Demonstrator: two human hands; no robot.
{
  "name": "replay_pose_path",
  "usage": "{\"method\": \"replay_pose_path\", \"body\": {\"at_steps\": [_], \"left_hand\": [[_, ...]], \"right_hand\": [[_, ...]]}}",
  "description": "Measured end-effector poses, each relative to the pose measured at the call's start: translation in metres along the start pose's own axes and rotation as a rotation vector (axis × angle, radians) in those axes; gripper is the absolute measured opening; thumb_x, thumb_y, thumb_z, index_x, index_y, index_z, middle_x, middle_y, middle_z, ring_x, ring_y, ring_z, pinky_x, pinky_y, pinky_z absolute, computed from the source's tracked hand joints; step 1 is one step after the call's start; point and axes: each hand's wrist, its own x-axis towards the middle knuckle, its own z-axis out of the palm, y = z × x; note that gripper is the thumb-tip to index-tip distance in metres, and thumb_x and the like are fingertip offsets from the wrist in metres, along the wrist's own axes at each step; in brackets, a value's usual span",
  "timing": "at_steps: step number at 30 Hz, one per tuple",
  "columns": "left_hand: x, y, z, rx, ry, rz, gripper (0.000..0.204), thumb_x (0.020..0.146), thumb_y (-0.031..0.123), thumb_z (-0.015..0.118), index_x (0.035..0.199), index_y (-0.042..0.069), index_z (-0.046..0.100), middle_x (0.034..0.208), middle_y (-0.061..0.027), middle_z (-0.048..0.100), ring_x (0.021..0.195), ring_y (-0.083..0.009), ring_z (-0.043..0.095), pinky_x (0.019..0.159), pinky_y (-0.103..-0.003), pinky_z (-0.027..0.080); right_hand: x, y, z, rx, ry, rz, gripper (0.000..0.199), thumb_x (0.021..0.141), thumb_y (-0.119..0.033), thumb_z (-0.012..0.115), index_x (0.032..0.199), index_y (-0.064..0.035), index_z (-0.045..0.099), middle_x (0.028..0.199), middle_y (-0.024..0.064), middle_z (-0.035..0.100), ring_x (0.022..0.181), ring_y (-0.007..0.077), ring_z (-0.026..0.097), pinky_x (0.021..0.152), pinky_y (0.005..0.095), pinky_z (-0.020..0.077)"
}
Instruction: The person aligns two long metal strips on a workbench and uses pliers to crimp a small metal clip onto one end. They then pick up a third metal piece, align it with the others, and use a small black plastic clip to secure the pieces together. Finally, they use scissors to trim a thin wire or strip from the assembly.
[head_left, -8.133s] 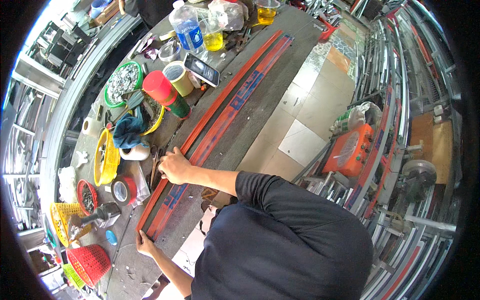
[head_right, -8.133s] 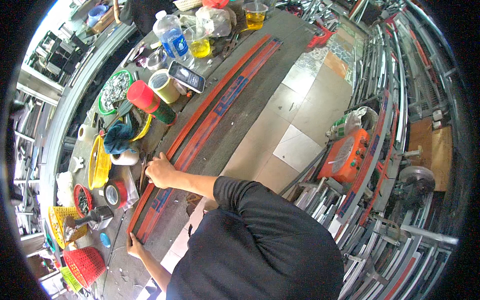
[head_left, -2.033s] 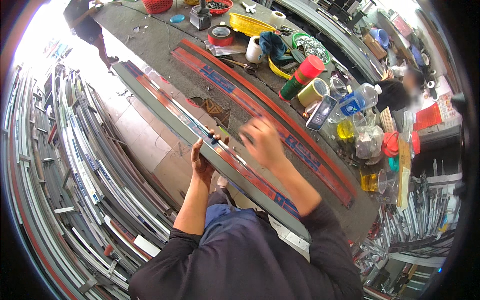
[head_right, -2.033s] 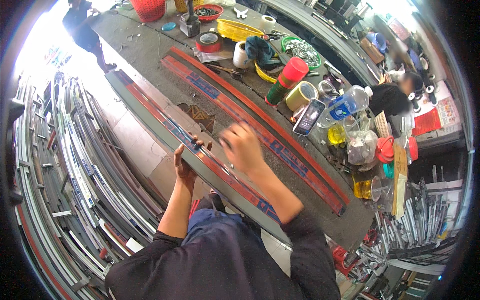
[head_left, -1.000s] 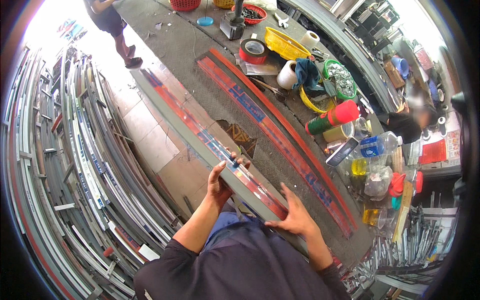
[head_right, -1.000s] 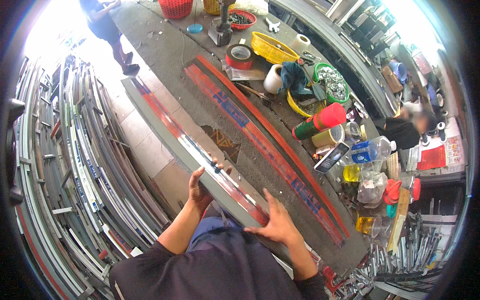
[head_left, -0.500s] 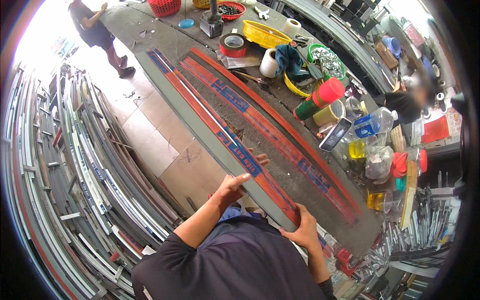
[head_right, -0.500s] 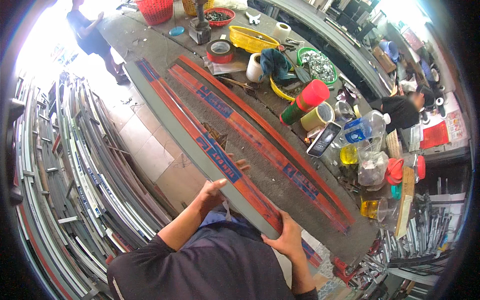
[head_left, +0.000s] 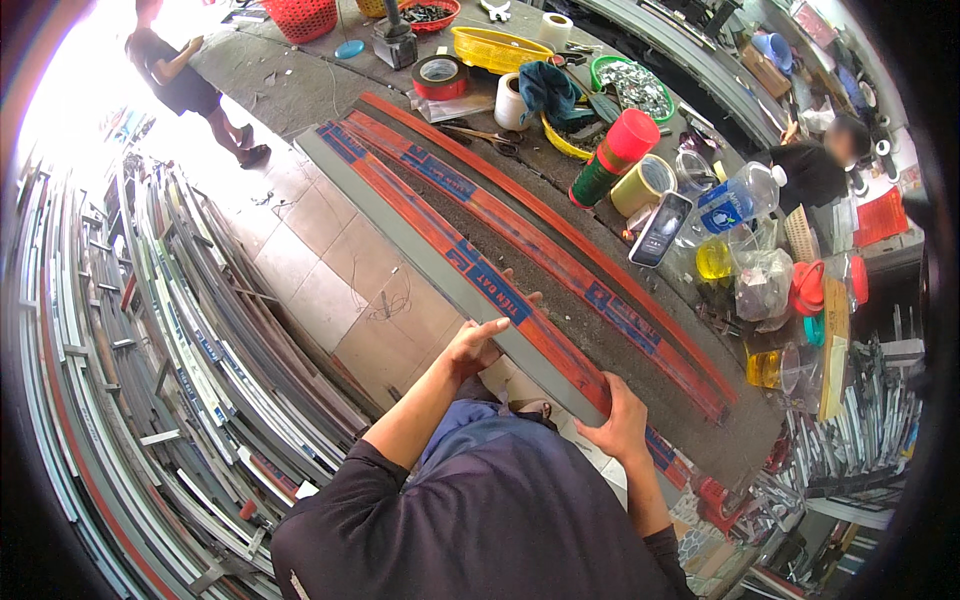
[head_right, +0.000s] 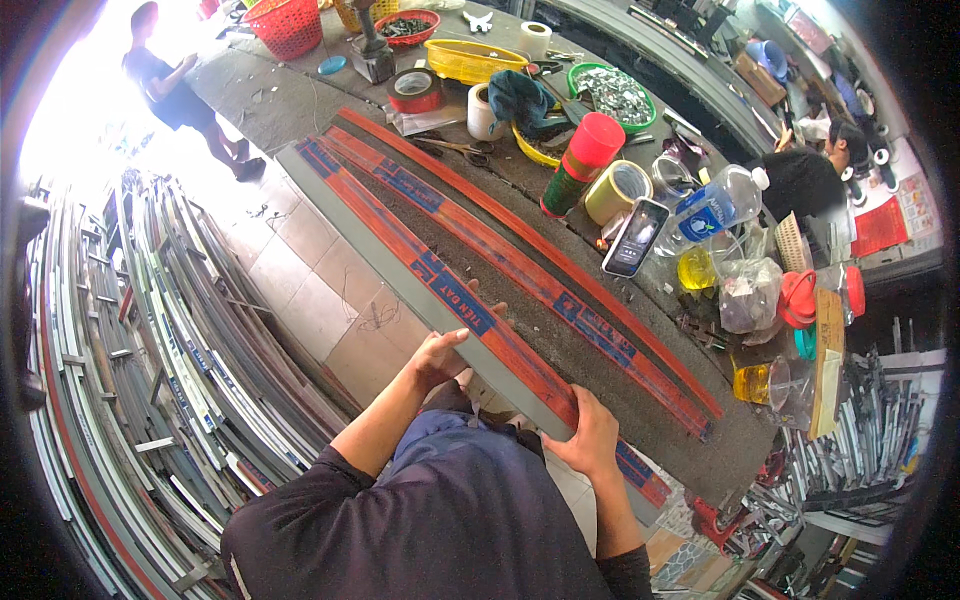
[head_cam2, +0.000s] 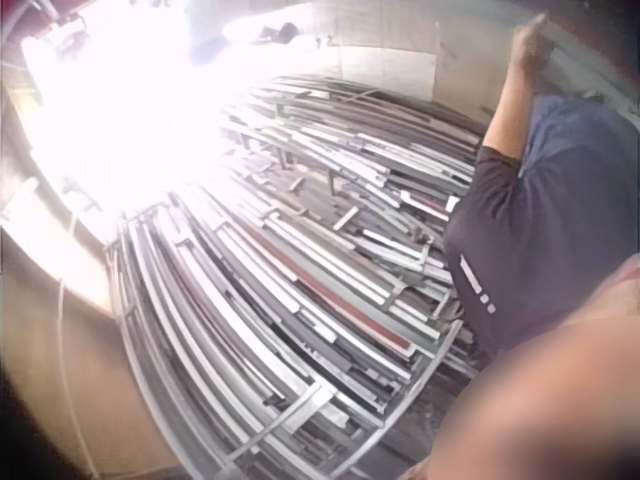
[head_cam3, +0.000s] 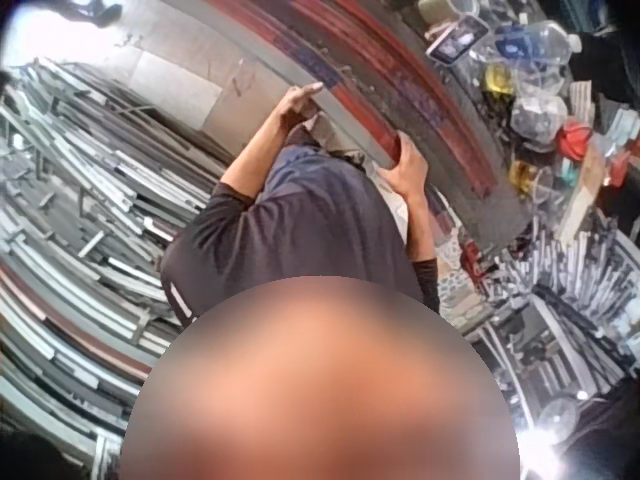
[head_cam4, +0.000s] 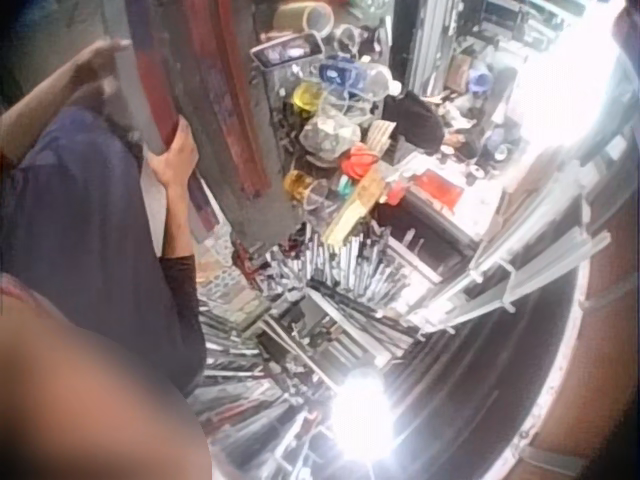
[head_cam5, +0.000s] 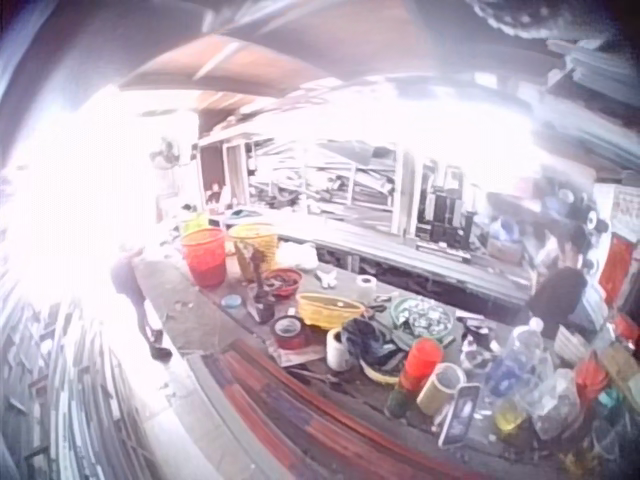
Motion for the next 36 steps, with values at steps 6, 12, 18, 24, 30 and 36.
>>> {"method": "replay_pose_path", "body": {"at_steps": [6, 12, 18, 24, 30, 36], "left_hand": [[0.012, 0.000, -0.039, 0.229, 0.554, -0.280, 0.079, 0.105, 0.032, 0.087, 0.170, 0.000, 0.053, 0.164, -0.0242, 0.066, 0.151, -0.0450, 0.064, 0.126, -0.062, 0.054], [0.008, 0.027, -0.058, 0.428, 0.399, -0.371, 0.085, 0.113, 0.058, 0.072, 0.165, -0.007, 0.053, 0.148, -0.0261, 0.076, 0.130, -0.0453, 0.078, 0.112, -0.060, 0.063], [-0.018, 0.080, 0.007, 1.191, 0.059, -0.588, 0.059, 0.097, 0.026, 0.098, 0.138, -0.011, 0.077, 0.122, -0.0208, 0.087, 0.100, -0.0239, 0.086, 0.076, -0.033, 0.067], [0.006, 0.106, 0.077, 1.630, 0.054, -0.082, 0.050, 0.083, 0.012, 0.100, 0.130, 0.006, 0.084, 0.101, -0.0040, 0.082, 0.085, -0.0084, 0.071, 0.066, -0.023, 0.051], [0.059, 0.058, 0.108, 2.007, -0.529, 0.427, 0.084, 0.065, 0.017, 0.109, 0.143, 0.011, 0.080, 0.142, -0.0132, 0.071, 0.138, -0.0343, 0.066, 0.113, -0.052, 0.055], [0.077, 0.003, 0.093, 2.111, -0.709, 0.368, 0.113, 0.057, 0.021, 0.109, 0.161, 0.014, 0.067, 0.146, -0.0122, 0.068, 0.143, -0.0376, 0.062, 0.122, -0.056, 0.049]], "right_hand": [[0.015, 0.006, -0.005, -0.052, 0.027, -0.027, 0.105, 0.069, -0.039, 0.105, 0.157, -0.0029, 0.060, 0.146, 0.0238, 0.074, 0.130, 0.0462, 0.074, 0.109, 0.0559, 0.0598], [0.024, 0.019, -0.006, -0.031, -0.030, 0.019, 0.108, 0.070, -0.039, 0.105, 0.161, -0.0037, 0.058, 0.153, 0.0221, 0.071, 0.138, 0.0444, 0.070, 0.116, 0.0563, 0.0541], [0.029, 0.023, 0.001, -0.075, 0.023, 0.051, 0.112, 0.066, -0.036, 0.107, 0.160, -0.0040, 0.055, 0.142, 0.0199, 0.072, 0.131, 0.0401, 0.071, 0.111, 0.0542, 0.0532], [0.030, 0.025, 0.003, -0.082, 0.126, -0.010, 0.106, 0.064, -0.034, 0.108, 0.154, -0.0056, 0.059, 0.147, 0.0178, 0.061, 0.138, 0.0415, 0.061, 0.115, 0.0544, 0.0492], [0.032, 0.023, 0.011, -0.176, 0.175, 0.086, 0.103, 0.061, -0.034, 0.110, 0.150, -0.0074, 0.065, 0.146, 0.0170, 0.060, 0.141, 0.0385, 0.059, 0.115, 0.0546, 0.0488], [0.029, 0.019, 0.017, -0.157, 0.165, 0.131, 0.108, 0.062, -0.036, 0.110, 0.156, -0.0070, 0.065, 0.148, 0.0166, 0.060, 0.142, 0.0370, 0.058, 0.114, 0.0524, 0.0475]]}}
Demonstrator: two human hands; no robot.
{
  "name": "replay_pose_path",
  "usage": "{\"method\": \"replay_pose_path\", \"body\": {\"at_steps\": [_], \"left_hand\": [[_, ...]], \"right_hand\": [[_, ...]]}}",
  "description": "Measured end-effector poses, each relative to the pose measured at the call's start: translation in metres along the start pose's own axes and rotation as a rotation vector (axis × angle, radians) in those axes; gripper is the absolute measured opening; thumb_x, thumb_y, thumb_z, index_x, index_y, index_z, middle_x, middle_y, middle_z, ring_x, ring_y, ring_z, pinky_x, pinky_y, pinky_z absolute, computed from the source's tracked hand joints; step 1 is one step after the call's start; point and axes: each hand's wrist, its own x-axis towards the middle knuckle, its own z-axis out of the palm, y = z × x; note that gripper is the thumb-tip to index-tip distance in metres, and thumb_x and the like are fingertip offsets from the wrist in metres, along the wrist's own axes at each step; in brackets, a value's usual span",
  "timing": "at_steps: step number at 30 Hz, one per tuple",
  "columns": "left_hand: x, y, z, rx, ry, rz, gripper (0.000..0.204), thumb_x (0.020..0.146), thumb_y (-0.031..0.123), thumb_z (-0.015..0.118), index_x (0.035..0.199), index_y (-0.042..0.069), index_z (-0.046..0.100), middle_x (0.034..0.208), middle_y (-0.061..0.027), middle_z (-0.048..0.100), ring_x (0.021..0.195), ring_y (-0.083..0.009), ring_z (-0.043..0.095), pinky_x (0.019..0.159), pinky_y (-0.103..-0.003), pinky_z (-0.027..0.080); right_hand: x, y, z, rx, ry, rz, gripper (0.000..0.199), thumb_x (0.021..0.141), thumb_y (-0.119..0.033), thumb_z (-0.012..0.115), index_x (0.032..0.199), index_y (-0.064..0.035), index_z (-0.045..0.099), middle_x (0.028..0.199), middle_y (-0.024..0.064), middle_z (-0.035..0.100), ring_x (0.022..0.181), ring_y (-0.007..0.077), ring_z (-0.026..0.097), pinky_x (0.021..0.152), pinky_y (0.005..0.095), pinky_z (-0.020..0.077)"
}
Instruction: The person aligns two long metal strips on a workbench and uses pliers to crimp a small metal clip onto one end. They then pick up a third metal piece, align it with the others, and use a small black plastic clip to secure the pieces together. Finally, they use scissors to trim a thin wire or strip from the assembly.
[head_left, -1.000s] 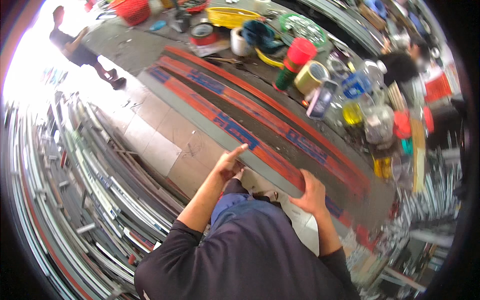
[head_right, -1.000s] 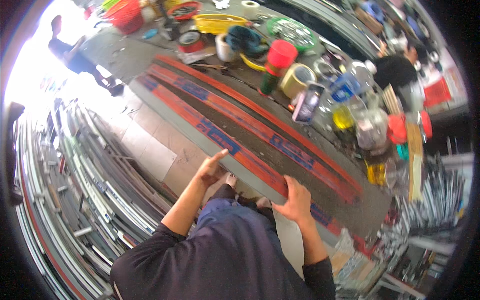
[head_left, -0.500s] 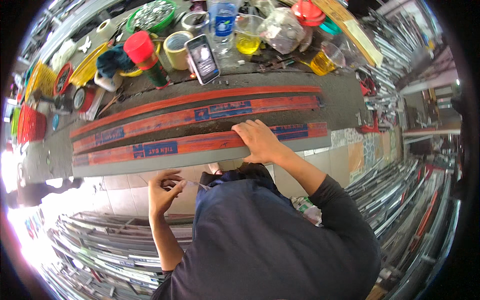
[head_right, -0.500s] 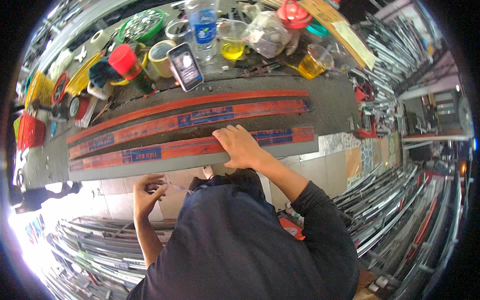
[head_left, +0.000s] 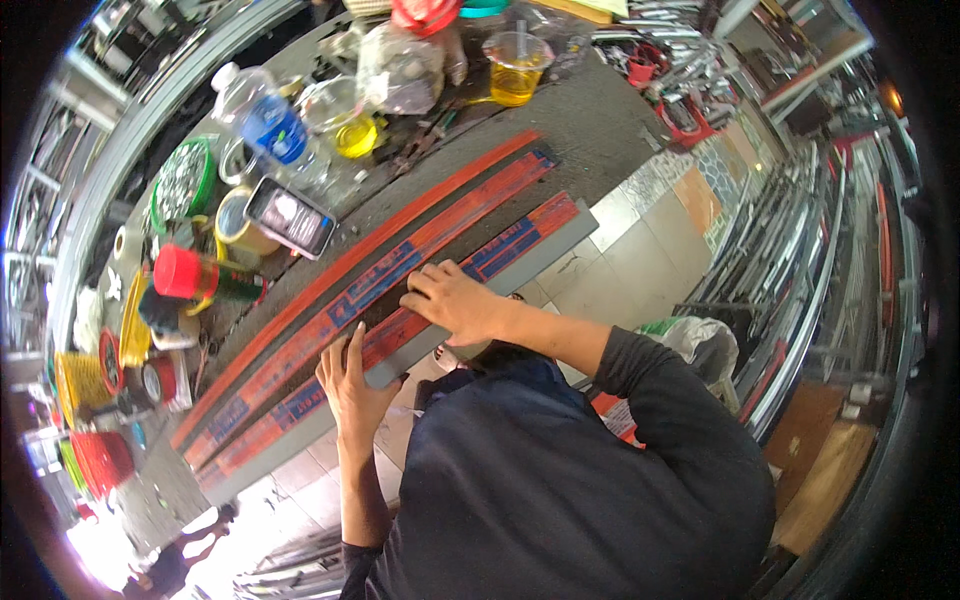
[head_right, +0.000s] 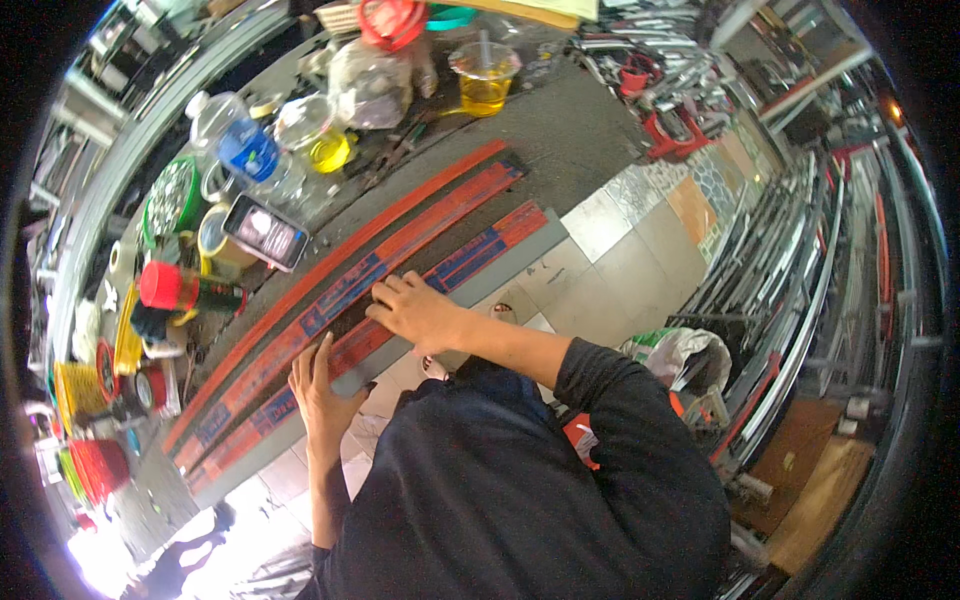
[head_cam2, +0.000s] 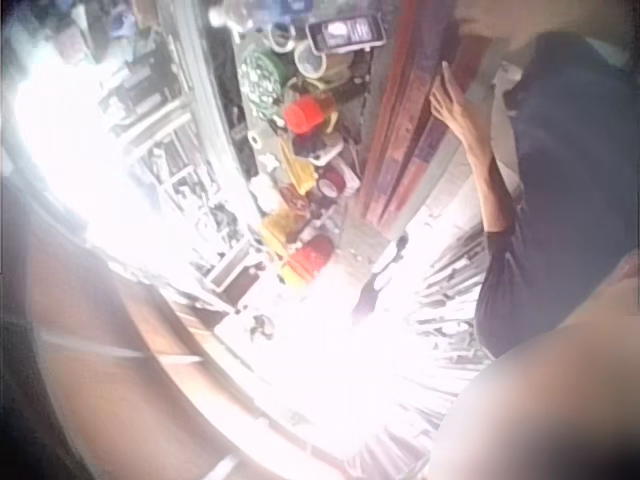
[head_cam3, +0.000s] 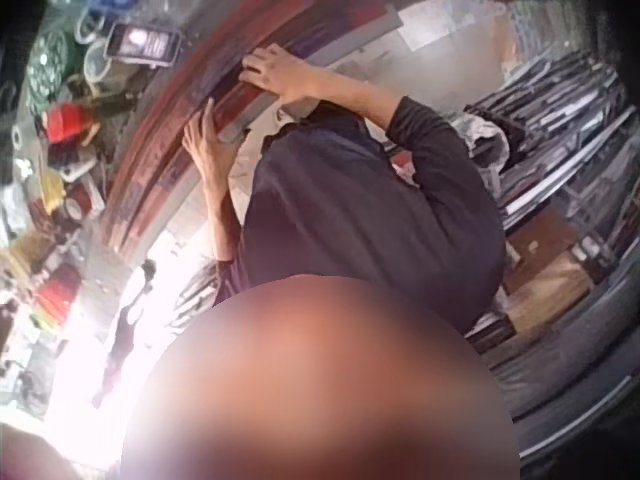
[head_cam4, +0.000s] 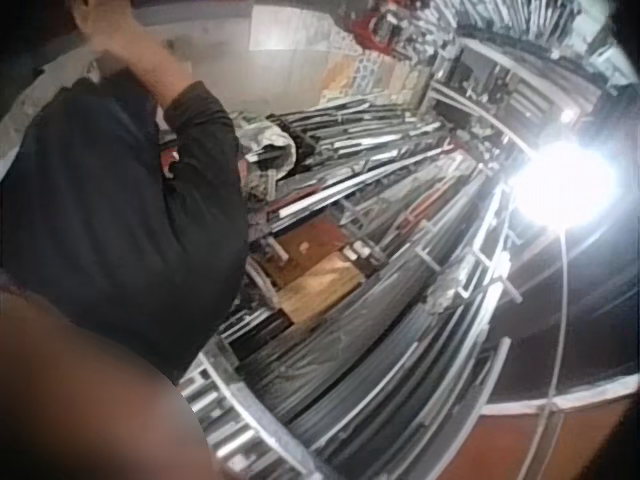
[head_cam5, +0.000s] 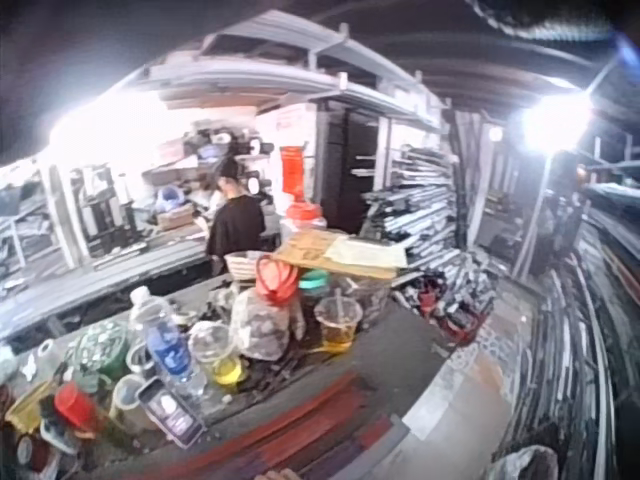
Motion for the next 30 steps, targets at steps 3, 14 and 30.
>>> {"method": "replay_pose_path", "body": {"at_steps": [3, 14, 30], "left_hand": [[0.008, -0.009, 0.003, 0.016, -0.018, 0.038, 0.112, 0.056, 0.022, 0.107, 0.160, 0.013, 0.067, 0.144, -0.0118, 0.068, 0.140, -0.0365, 0.063, 0.120, -0.054, 0.050], [0.012, -0.006, 0.004, 0.035, -0.023, 0.003, 0.107, 0.058, 0.021, 0.107, 0.158, 0.011, 0.069, 0.144, -0.0148, 0.064, 0.138, -0.0399, 0.061, 0.122, -0.056, 0.048], [0.031, 0.059, 0.022, -0.037, 0.096, 0.050, 0.101, 0.069, 0.035, 0.106, 0.161, 0.019, 0.068, 0.161, -0.0165, 0.057, 0.154, -0.0415, 0.052, 0.135, -0.065, 0.031]], "right_hand": [[-0.001, 0.001, 0.004, -0.006, 0.037, 0.023, 0.105, 0.063, -0.034, 0.109, 0.156, -0.0110, 0.067, 0.146, 0.0150, 0.062, 0.141, 0.0354, 0.058, 0.113, 0.0516, 0.0475], [-0.012, -0.004, -0.001, 0.173, 0.198, 0.030, 0.091, 0.085, -0.043, 0.098, 0.163, -0.0123, 0.064, 0.157, 0.0180, 0.062, 0.151, 0.0407, 0.056, 0.129, 0.0642, 0.0388], [0.145, 0.147, -0.042, -0.020, 0.555, 0.554, 0.042, 0.098, -0.038, 0.090, 0.130, -0.0132, 0.080, 0.117, 0.0154, 0.082, 0.120, 0.0418, 0.073, 0.105, 0.0608, 0.0534]]}}
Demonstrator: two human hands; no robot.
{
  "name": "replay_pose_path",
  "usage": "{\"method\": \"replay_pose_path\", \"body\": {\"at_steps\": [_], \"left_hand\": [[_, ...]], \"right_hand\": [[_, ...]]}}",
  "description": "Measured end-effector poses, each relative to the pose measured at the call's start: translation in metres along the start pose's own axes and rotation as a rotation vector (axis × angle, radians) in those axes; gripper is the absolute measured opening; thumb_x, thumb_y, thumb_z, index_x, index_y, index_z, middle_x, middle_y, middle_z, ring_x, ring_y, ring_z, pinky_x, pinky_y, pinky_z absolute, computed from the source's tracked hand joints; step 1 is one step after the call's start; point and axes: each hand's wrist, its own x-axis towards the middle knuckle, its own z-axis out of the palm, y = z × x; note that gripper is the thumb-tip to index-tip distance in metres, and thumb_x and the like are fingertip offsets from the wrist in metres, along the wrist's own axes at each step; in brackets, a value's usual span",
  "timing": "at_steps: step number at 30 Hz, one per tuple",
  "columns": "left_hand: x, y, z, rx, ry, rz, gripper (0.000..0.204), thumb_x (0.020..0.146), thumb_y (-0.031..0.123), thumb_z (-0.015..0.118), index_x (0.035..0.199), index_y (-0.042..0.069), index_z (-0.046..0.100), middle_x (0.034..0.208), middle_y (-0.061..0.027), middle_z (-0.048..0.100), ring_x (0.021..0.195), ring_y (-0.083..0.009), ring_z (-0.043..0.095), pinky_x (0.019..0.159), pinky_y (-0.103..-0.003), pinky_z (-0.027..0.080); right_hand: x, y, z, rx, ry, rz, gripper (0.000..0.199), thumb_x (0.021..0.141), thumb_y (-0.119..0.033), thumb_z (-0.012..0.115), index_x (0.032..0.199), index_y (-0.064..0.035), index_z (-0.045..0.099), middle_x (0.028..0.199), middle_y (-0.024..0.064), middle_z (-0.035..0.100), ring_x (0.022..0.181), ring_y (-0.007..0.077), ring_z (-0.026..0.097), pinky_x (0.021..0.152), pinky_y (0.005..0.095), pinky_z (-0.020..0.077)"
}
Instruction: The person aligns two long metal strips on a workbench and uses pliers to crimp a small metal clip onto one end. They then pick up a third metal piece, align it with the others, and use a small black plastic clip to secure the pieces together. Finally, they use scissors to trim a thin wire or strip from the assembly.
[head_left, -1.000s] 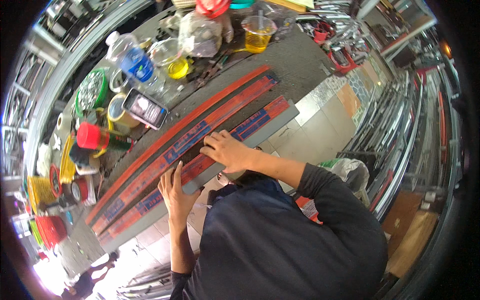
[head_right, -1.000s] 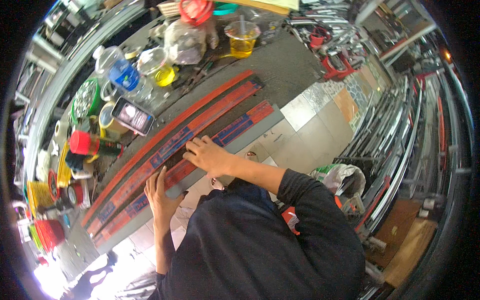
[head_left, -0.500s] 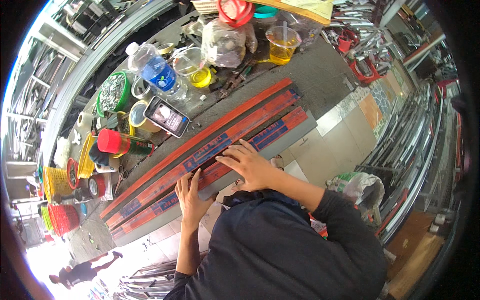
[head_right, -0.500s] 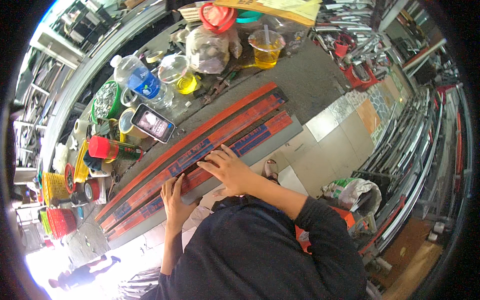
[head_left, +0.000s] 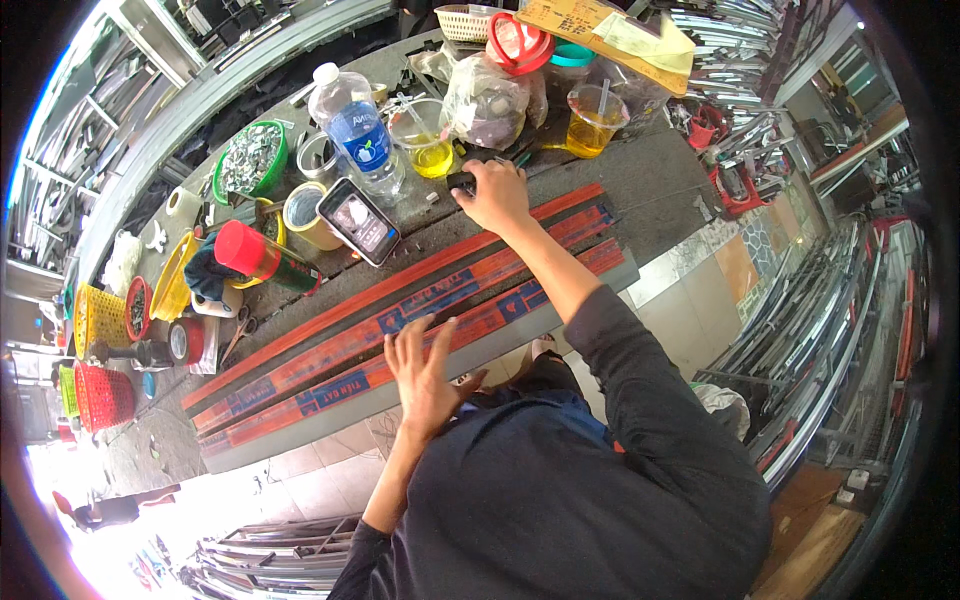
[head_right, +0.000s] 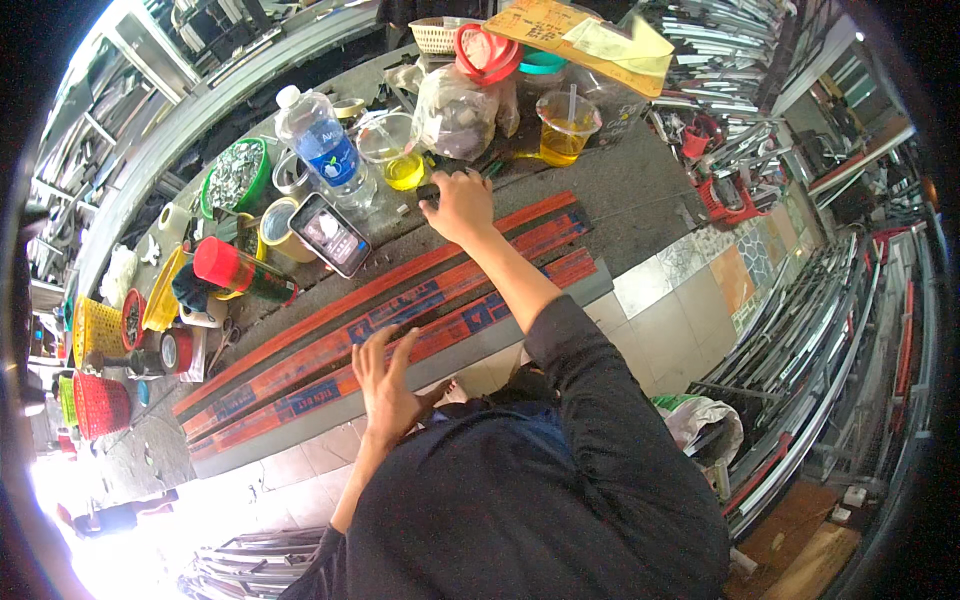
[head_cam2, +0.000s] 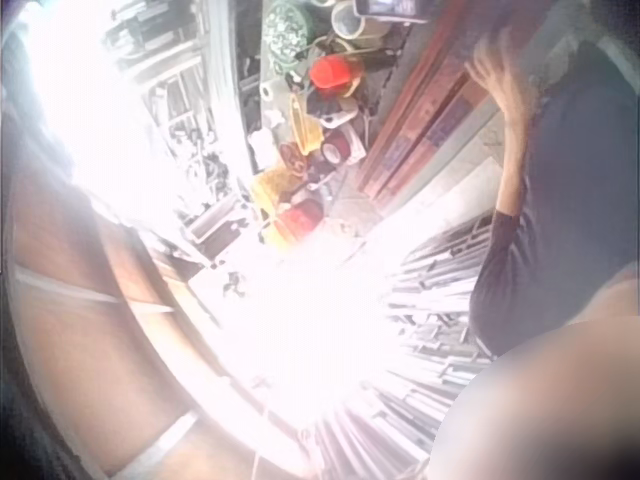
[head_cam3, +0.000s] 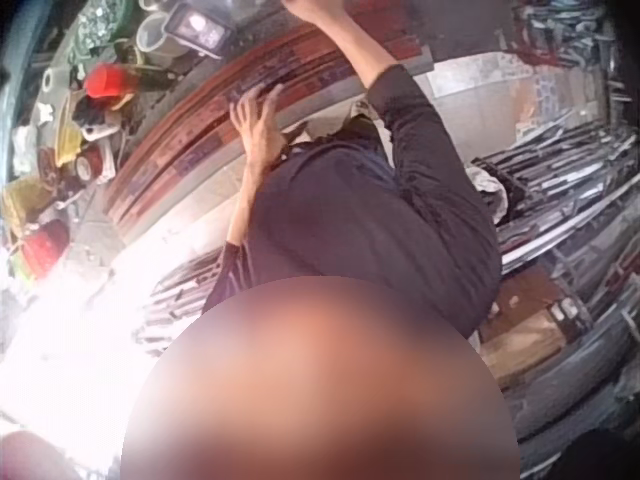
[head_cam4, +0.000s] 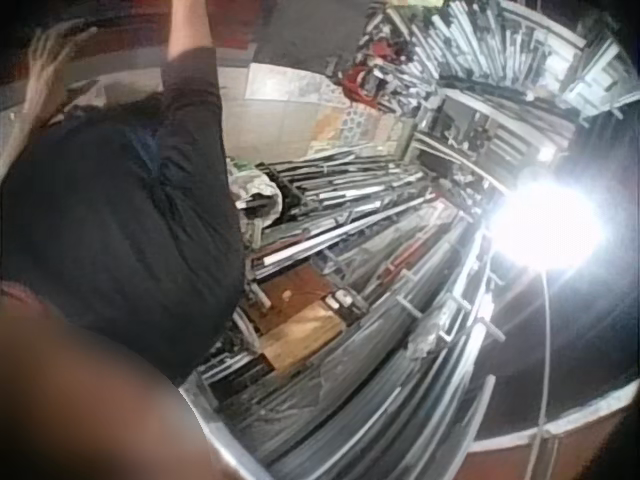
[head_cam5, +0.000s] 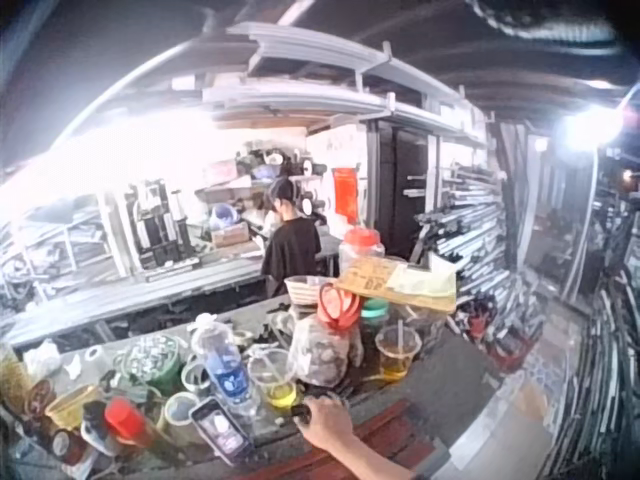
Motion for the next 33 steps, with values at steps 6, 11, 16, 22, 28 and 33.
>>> {"method": "replay_pose_path", "body": {"at_steps": [6, 11, 16, 22, 28, 33], "left_hand": [[0.033, 0.044, 0.033, -0.211, -0.075, 0.208, 0.086, 0.081, 0.025, 0.101, 0.158, 0.008, 0.068, 0.159, -0.0212, 0.061, 0.150, -0.0458, 0.057, 0.127, -0.061, 0.046], [0.059, 0.077, 0.066, -0.220, -0.124, 0.238, 0.081, 0.088, 0.023, 0.096, 0.160, 0.006, 0.064, 0.160, -0.0241, 0.061, 0.150, -0.0466, 0.058, 0.127, -0.059, 0.046], [0.101, 0.109, 0.104, -0.173, -0.224, 0.237, 0.070, 0.098, 0.024, 0.087, 0.161, 0.004, 0.062, 0.162, -0.0212, 0.061, 0.152, -0.0442, 0.056, 0.127, -0.059, 0.045], [0.158, 0.151, 0.148, -0.116, -0.194, 0.202, 0.042, 0.102, 0.014, 0.081, 0.143, 0.007, 0.076, 0.135, -0.0171, 0.075, 0.125, -0.0421, 0.074, 0.105, -0.053, 0.060], [0.188, 0.166, 0.168, 0.040, -0.273, 0.166, 0.022, 0.107, 0.018, 0.078, 0.125, 0.008, 0.083, 0.113, -0.0139, 0.080, 0.103, -0.0391, 0.080, 0.090, -0.051, 0.065], [0.196, 0.170, 0.170, 0.117, -0.363, 0.124, 0.018, 0.106, 0.019, 0.079, 0.119, 0.008, 0.083, 0.109, -0.0130, 0.078, 0.103, -0.0393, 0.079, 0.089, -0.052, 0.064]], "right_hand": [[0.017, -0.006, 0.013, -0.059, -0.020, 0.005, 0.045, 0.100, -0.042, 0.091, 0.133, -0.0138, 0.080, 0.117, 0.0158, 0.084, 0.113, 0.0391, 0.078, 0.104, 0.0622, 0.0530], [-0.056, 0.009, -0.050, 0.838, 0.129, -0.031, 0.039, 0.106, -0.018, 0.088, 0.138, -0.0042, 0.070, 0.097, 0.0114, 0.081, 0.079, 0.0197, 0.078, 0.070, 0.0401, 0.0591], [-0.150, 0.083, -0.155, 1.346, -0.080, 0.340, 0.041, 0.114, -0.008, 0.078, 0.151, -0.0018, 0.062, 0.122, 0.0065, 0.073, 0.100, 0.0161, 0.078, 0.078, 0.0328, 0.0640], [-0.205, 0.187, -0.199, 1.431, 0.015, 0.676, 0.031, 0.121, -0.021, 0.069, 0.147, -0.0053, 0.066, 0.120, 0.0043, 0.068, 0.093, 0.0134, 0.076, 0.074, 0.0304, 0.0662], [-0.202, 0.234, -0.186, 1.233, 0.039, 0.555, 0.033, 0.117, -0.016, 0.075, 0.147, -0.0049, 0.065, 0.117, 0.0032, 0.063, 0.093, 0.0111, 0.072, 0.078, 0.0308, 0.0658], [-0.184, 0.254, -0.176, 1.242, -0.138, 0.637, 0.040, 0.113, -0.014, 0.082, 0.147, 0.0008, 0.068, 0.118, 0.0054, 0.073, 0.099, 0.0119, 0.075, 0.087, 0.0312, 0.0659]]}}
